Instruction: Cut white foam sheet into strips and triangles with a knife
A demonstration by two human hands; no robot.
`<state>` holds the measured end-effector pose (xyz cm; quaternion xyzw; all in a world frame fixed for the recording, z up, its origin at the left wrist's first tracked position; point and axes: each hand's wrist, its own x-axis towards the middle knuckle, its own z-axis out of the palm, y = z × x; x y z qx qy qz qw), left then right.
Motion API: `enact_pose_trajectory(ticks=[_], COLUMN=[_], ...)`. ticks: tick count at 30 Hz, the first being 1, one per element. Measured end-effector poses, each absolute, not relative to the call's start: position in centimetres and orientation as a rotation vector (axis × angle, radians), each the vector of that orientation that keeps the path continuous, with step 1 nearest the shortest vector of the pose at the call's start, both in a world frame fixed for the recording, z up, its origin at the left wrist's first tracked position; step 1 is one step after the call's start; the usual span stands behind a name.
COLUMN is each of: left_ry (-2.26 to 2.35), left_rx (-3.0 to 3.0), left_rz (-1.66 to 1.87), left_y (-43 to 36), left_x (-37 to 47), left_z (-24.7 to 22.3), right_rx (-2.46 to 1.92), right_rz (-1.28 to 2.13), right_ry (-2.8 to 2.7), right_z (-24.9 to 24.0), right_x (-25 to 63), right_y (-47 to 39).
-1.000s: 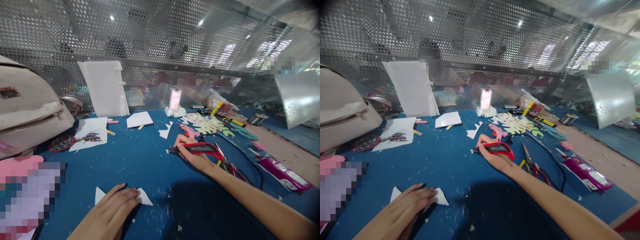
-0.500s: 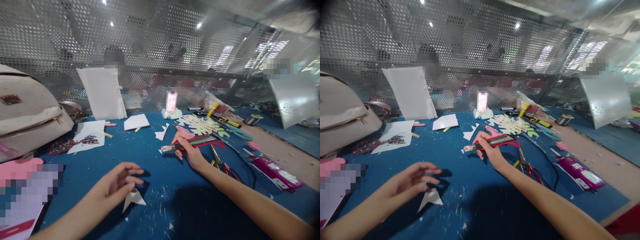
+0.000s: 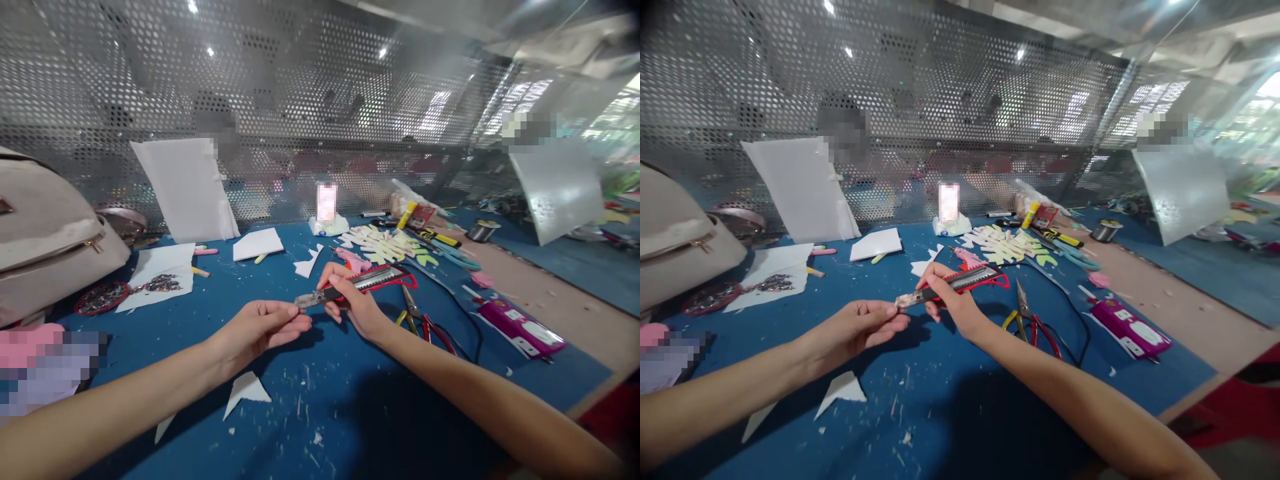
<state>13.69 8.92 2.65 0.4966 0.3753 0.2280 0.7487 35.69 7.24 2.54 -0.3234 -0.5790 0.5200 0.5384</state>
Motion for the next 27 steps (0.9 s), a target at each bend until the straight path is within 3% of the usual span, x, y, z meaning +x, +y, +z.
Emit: enact_pose_trajectory(ticks=[14,27], left_ry=[0.760,0.552], left_rx=[2.386,2.671], left_rz=[0.313,0.196], left_y=[16.5,17.2], left_x=[14.5,15.9], left_z=[0.7,0.7], right_rx=[-0.770,-0.822], right_rz=[0.926,0.851], right_ry=[-1.186,-1.043], right_z=[2.8,3.2], right_x=[36.7,37.2], right_y=[8.7,9.1])
